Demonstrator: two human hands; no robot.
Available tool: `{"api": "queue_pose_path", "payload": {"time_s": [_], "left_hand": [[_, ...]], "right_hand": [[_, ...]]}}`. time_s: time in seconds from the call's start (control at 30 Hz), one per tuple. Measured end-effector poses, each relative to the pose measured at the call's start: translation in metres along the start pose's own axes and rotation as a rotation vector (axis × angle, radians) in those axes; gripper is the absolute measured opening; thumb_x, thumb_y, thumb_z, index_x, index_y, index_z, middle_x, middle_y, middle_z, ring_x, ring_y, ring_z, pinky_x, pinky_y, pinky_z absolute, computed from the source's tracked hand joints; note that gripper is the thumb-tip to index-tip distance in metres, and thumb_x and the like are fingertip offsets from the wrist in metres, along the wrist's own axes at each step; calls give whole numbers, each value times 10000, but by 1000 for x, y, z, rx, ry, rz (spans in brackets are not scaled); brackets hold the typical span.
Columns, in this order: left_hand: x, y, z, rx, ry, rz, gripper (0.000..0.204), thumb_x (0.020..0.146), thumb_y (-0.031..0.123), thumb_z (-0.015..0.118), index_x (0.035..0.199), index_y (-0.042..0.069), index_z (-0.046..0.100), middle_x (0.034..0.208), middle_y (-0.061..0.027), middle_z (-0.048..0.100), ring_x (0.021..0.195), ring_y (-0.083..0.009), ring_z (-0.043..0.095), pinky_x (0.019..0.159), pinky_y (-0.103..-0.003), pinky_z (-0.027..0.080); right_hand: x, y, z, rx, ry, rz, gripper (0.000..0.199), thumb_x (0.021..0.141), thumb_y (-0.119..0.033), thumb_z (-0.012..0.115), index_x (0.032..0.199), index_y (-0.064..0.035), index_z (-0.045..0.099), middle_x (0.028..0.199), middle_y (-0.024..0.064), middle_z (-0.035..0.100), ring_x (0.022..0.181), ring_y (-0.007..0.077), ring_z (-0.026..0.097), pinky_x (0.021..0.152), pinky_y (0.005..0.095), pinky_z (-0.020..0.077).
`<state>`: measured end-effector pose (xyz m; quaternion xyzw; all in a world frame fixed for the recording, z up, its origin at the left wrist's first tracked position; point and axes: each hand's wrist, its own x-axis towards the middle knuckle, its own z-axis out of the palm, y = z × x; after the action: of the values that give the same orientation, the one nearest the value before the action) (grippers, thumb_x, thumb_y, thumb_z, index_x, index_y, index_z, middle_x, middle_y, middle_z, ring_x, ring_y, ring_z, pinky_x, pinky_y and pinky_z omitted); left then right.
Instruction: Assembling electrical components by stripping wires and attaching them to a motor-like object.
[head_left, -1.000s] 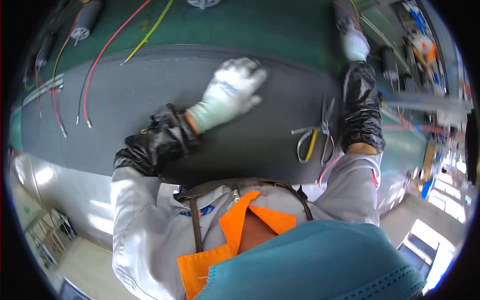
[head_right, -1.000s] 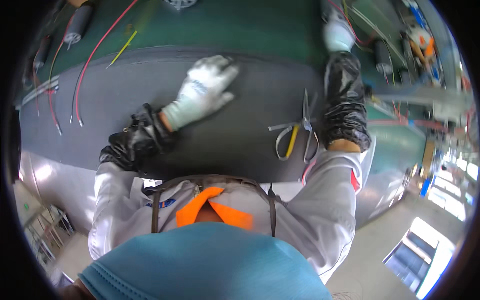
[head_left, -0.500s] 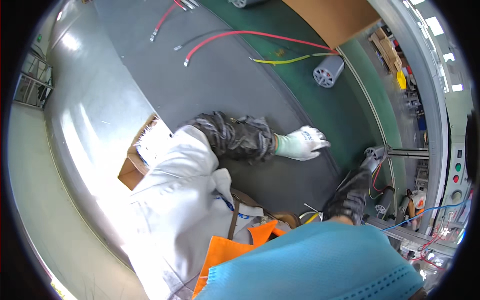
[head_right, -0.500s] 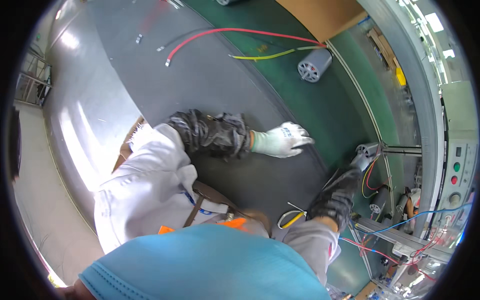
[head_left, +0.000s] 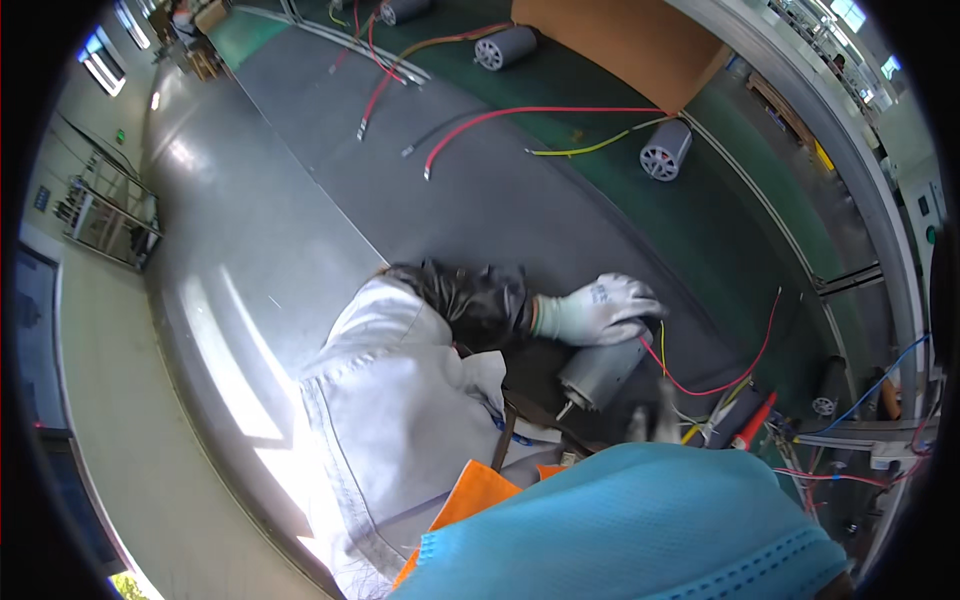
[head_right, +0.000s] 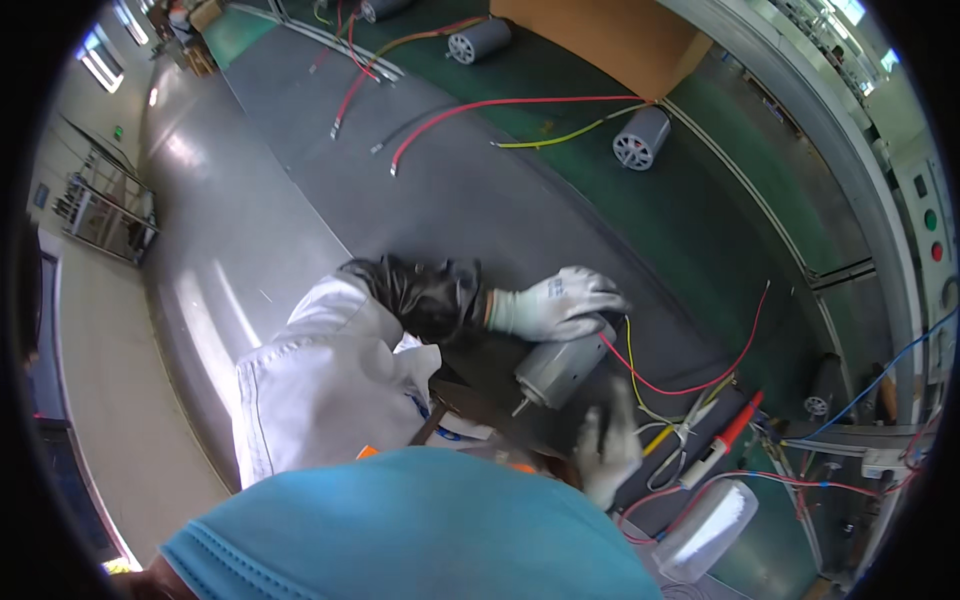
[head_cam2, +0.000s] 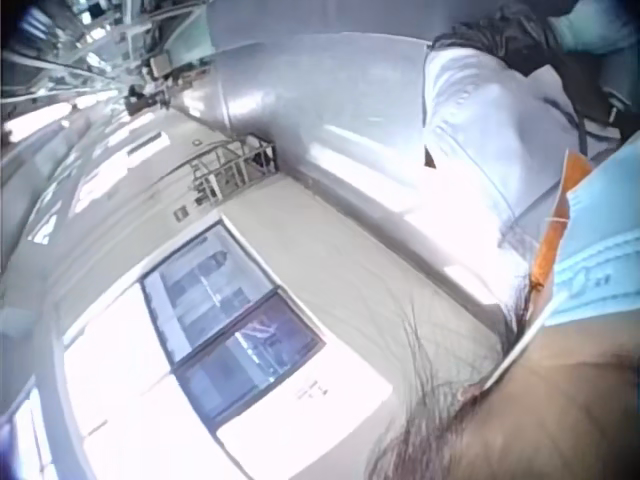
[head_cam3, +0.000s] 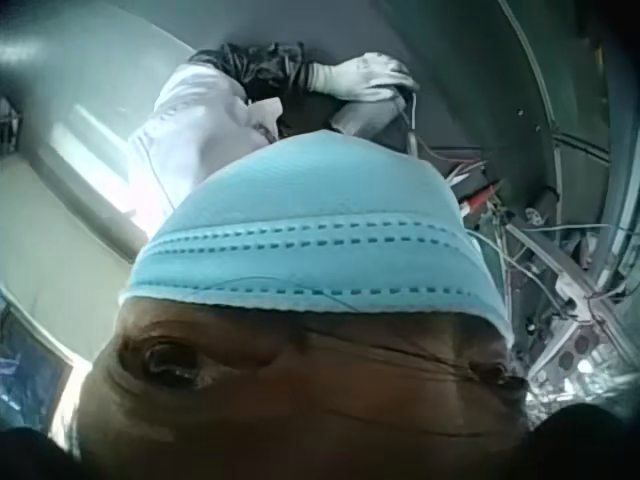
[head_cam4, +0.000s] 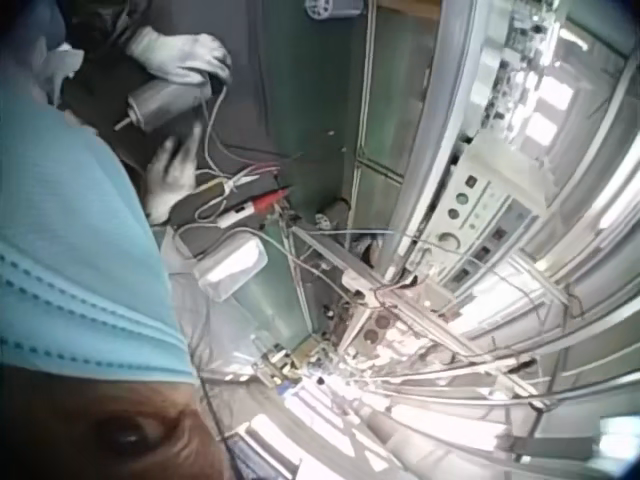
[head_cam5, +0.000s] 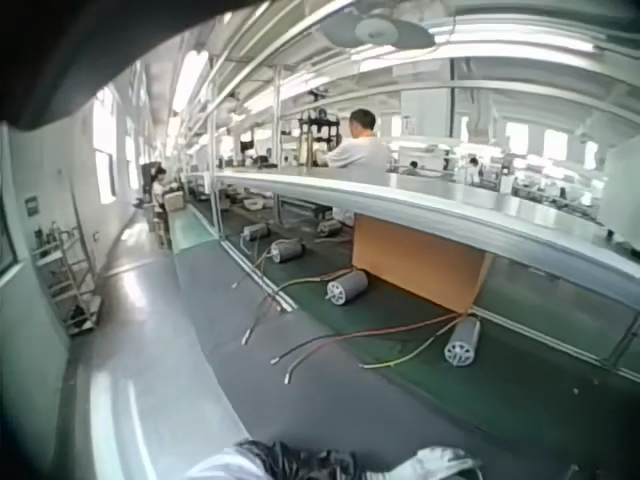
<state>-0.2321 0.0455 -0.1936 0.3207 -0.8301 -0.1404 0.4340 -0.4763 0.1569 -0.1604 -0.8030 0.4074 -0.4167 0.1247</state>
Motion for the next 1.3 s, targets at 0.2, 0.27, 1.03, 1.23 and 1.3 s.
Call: {"api": "queue_pose_path", "payload": {"time_s": [0.2, 0.27, 1.03, 1.23, 1.3], "left_hand": [[-29, 24, -21, -5, -41, -121, 477, 989, 265, 589, 1418, 64, 531, 1325, -184, 584, 1256, -368, 556, 1078, -479, 438], [-31, 33, -38, 65, -100, -189, 488, 1009, 311, 589, 1421, 58, 525, 1328, -199, 578, 1244, -387, 560, 1056, -462, 475], [-32, -7, -88, 360, -533, -819, 788, 1058, 657, 377, 990, -81, 643, 710, -195, 580, 728, -254, 561, 758, -407, 506], [-30, -5, -64, 121, -437, -565, 578, 1050, 524, 534, 1019, -41, 651, 860, -194, 669, 705, -328, 595, 740, -400, 536], [-12, 26, -52, -109, -483, -690, 529, 1119, 412, 417, 1069, -58, 657, 960, -163, 724, 838, -250, 593, 872, -380, 518]], "right_hand": [[65, 11, 24, -641, -321, -53, 864, 774, -121, 733, 1559, -77, 375, 1521, 180, 458, 1450, 372, 378, 1241, 586, 204], [72, 43, 23, -609, -380, -99, 776, 788, -179, 775, 1493, -92, 465, 1336, 142, 611, 1316, 339, 534, 1197, 555, 299], [24, 33, -23, 157, -516, 333, 294, 1033, -281, 577, 1233, -87, 672, 1078, 64, 738, 936, 189, 735, 711, 317, 584], [-9, 66, -72, -496, -364, 245, 263, 821, -114, 686, 1077, -59, 712, 954, 130, 646, 923, 346, 633, 844, 447, 515], [-4, 56, -71, -629, -440, 137, 266, 801, -109, 684, 1061, -64, 712, 932, 131, 622, 901, 347, 623, 827, 454, 511]]}}
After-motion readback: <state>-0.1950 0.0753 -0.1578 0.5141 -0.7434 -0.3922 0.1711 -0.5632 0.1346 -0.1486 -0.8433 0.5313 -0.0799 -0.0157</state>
